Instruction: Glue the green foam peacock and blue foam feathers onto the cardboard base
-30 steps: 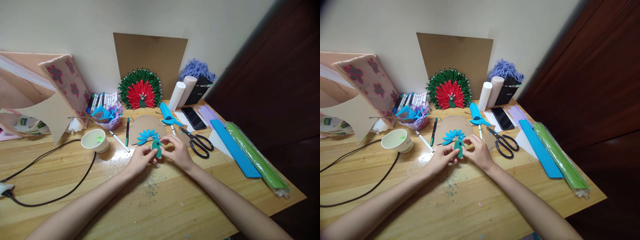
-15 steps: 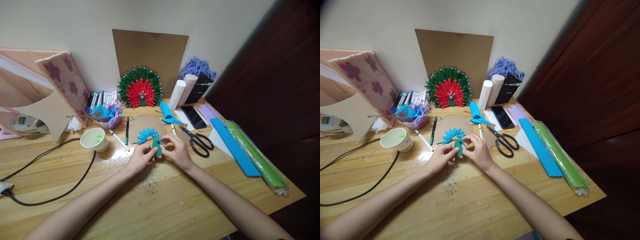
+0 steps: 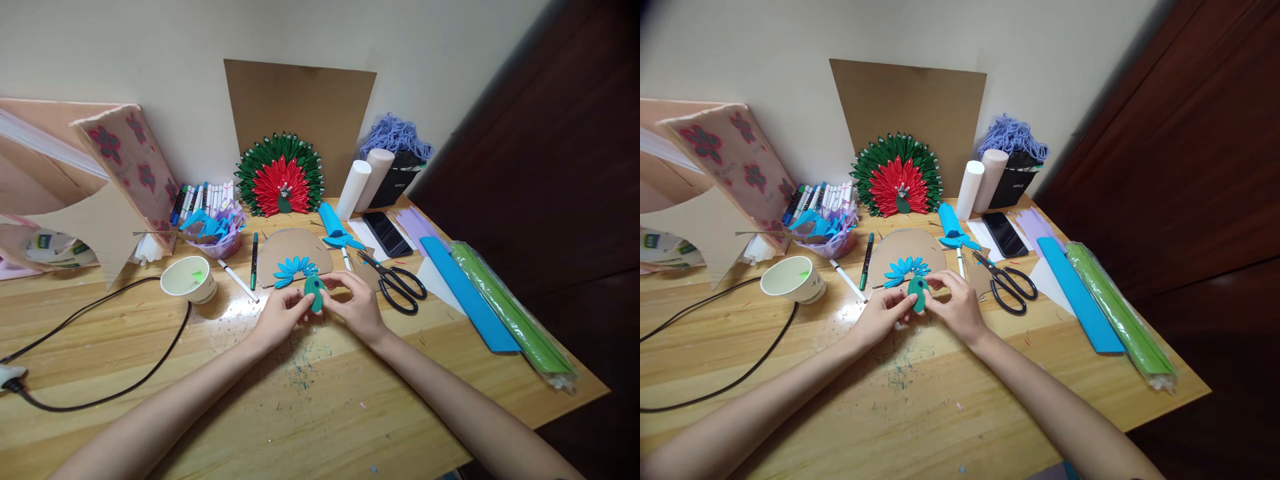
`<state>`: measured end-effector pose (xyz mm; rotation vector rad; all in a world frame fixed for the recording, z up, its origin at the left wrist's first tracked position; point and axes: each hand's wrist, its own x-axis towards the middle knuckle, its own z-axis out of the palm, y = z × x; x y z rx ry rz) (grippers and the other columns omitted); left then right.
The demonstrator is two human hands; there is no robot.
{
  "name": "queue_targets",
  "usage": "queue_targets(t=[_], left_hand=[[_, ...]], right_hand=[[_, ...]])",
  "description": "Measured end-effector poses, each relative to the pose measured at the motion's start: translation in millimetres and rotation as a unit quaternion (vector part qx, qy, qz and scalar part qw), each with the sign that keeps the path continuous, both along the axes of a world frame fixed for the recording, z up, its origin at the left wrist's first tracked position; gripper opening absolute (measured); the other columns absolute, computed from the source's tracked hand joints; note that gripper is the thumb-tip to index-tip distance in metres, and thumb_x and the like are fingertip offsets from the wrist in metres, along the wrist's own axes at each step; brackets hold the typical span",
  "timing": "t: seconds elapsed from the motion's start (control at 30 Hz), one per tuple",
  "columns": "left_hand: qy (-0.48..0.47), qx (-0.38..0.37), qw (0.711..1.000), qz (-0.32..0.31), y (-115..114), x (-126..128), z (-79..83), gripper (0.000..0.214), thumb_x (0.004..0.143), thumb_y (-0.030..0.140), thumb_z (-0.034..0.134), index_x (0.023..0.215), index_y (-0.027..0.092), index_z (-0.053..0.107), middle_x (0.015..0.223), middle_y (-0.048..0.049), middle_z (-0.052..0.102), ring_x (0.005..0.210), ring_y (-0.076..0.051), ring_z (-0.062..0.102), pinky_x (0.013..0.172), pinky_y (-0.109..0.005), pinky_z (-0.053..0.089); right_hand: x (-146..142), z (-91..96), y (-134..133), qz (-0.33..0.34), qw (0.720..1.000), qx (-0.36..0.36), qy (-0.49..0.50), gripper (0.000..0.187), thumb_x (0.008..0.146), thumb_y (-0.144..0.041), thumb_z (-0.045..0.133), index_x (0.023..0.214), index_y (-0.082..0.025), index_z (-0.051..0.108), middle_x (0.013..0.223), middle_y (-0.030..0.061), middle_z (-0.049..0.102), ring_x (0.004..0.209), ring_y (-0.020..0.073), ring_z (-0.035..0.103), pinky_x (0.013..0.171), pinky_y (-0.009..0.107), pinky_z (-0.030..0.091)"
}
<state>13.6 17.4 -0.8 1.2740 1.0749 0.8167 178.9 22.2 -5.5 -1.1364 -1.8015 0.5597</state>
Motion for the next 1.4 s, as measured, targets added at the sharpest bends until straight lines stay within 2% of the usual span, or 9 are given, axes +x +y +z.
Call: queue_targets(t=[0.27, 0.37, 0.43, 0.53, 0.67, 0.77, 0.93, 1.23, 1.4], left_hand=[[-0.035, -0.042, 0.999, 0.002, 0.8, 0.9, -0.9, 0.031, 0.080, 0.042, 0.055, 0.073, 0.013, 0.061, 0.065, -0.0046, 0.064, 0.047, -0.007, 0.049, 0.043, -0.018, 0.034], [-0.028, -0.033, 0.999, 0.008, 4.4, -2.8, -3.3, 0.031, 0.080, 0.043, 0.055, 0.078, 0.013, 0.060, 0.072, -0.0068, 0.067, 0.050, -0.009, 0.052, 0.044, -0.019, 0.034], [0.003, -0.004, 0.999, 0.036, 8.3, -8.6, -4.1, 0.032, 0.081, 0.045, 0.052, 0.077, 0.014, 0.060, 0.071, -0.0062, 0.067, 0.054, -0.011, 0.054, 0.047, -0.020, 0.037], [0.076, 0.071, 0.987, 0.121, 15.1, -21.3, -3.2, 0.036, 0.085, 0.046, 0.044, 0.081, 0.016, 0.062, 0.067, -0.0040, 0.064, 0.059, -0.015, 0.057, 0.053, -0.024, 0.039], [0.170, 0.166, 0.954, 0.185, 21.0, -36.0, -0.9, 0.034, 0.089, 0.041, 0.037, 0.084, 0.018, 0.062, 0.070, -0.0036, 0.064, 0.066, -0.017, 0.059, 0.062, -0.026, 0.039], [0.240, 0.210, 0.933, 0.167, 21.0, -39.2, -2.7, 0.033, 0.091, 0.037, 0.034, 0.085, 0.019, 0.061, 0.075, -0.0039, 0.064, 0.067, -0.017, 0.059, 0.062, -0.025, 0.038], [0.320, 0.274, 0.901, 0.103, 19.7, -37.7, -11.6, 0.031, 0.092, 0.031, 0.033, 0.082, 0.018, 0.059, 0.080, -0.0054, 0.064, 0.077, -0.018, 0.058, 0.067, -0.027, 0.038], [0.368, 0.289, 0.881, 0.070, 23.0, -37.5, -19.4, 0.028, 0.091, 0.029, 0.035, 0.078, 0.018, 0.057, 0.075, -0.0048, 0.060, 0.073, -0.018, 0.055, 0.064, -0.027, 0.037], [0.362, 0.293, 0.883, 0.060, 23.3, -36.8, -20.4, 0.027, 0.091, 0.029, 0.036, 0.079, 0.018, 0.056, 0.076, -0.0047, 0.059, 0.074, -0.018, 0.055, 0.066, -0.027, 0.037]], right_hand=[[-2.7, -1.9, 1.5, -0.021, 0.999, -0.010, 0.040, 0.014, 0.078, -0.022, 0.060, 0.091, -0.021, 0.068, 0.087, 0.0049, 0.068, 0.073, 0.0155, 0.062, 0.070, 0.032, 0.054], [-6.3, -4.0, 10.2, -0.033, 0.997, -0.029, 0.063, 0.016, 0.078, -0.026, 0.061, 0.090, -0.020, 0.069, 0.085, 0.0057, 0.070, 0.070, 0.0164, 0.064, 0.067, 0.034, 0.055], [-10.5, -8.0, 19.3, -0.040, 0.995, -0.047, 0.080, 0.018, 0.077, -0.029, 0.061, 0.089, -0.019, 0.070, 0.085, 0.0070, 0.071, 0.070, 0.0175, 0.065, 0.066, 0.034, 0.055], [-18.3, -17.2, 34.1, -0.045, 0.994, -0.065, 0.081, 0.019, 0.076, -0.030, 0.063, 0.087, -0.017, 0.070, 0.082, 0.0076, 0.071, 0.069, 0.0179, 0.065, 0.065, 0.034, 0.055], [-25.5, -25.5, 45.5, -0.063, 0.998, -0.022, 0.000, 0.015, 0.077, -0.030, 0.062, 0.082, -0.018, 0.070, 0.077, 0.0061, 0.069, 0.066, 0.0171, 0.061, 0.063, 0.032, 0.050], [-27.1, -25.6, 46.8, -0.076, 0.995, 0.013, -0.062, 0.013, 0.078, -0.029, 0.060, 0.077, -0.019, 0.068, 0.072, 0.0043, 0.066, 0.069, 0.0184, 0.058, 0.064, 0.033, 0.047], [-26.0, -25.7, 47.6, -0.073, 0.992, 0.015, -0.106, 0.011, 0.079, -0.028, 0.059, 0.075, -0.020, 0.065, 0.073, 0.0035, 0.064, 0.073, 0.0195, 0.055, 0.067, 0.033, 0.045], [-25.4, -28.3, 48.8, -0.060, 0.991, 0.008, -0.118, 0.008, 0.081, -0.021, 0.056, 0.082, -0.021, 0.064, 0.079, 0.0043, 0.064, 0.081, 0.0218, 0.055, 0.070, 0.035, 0.044], [-22.7, -22.8, 43.2, -0.049, 0.990, 0.013, -0.131, 0.011, 0.081, -0.020, 0.055, 0.087, -0.021, 0.063, 0.084, 0.0053, 0.063, 0.084, 0.0223, 0.055, 0.074, 0.037, 0.045]])
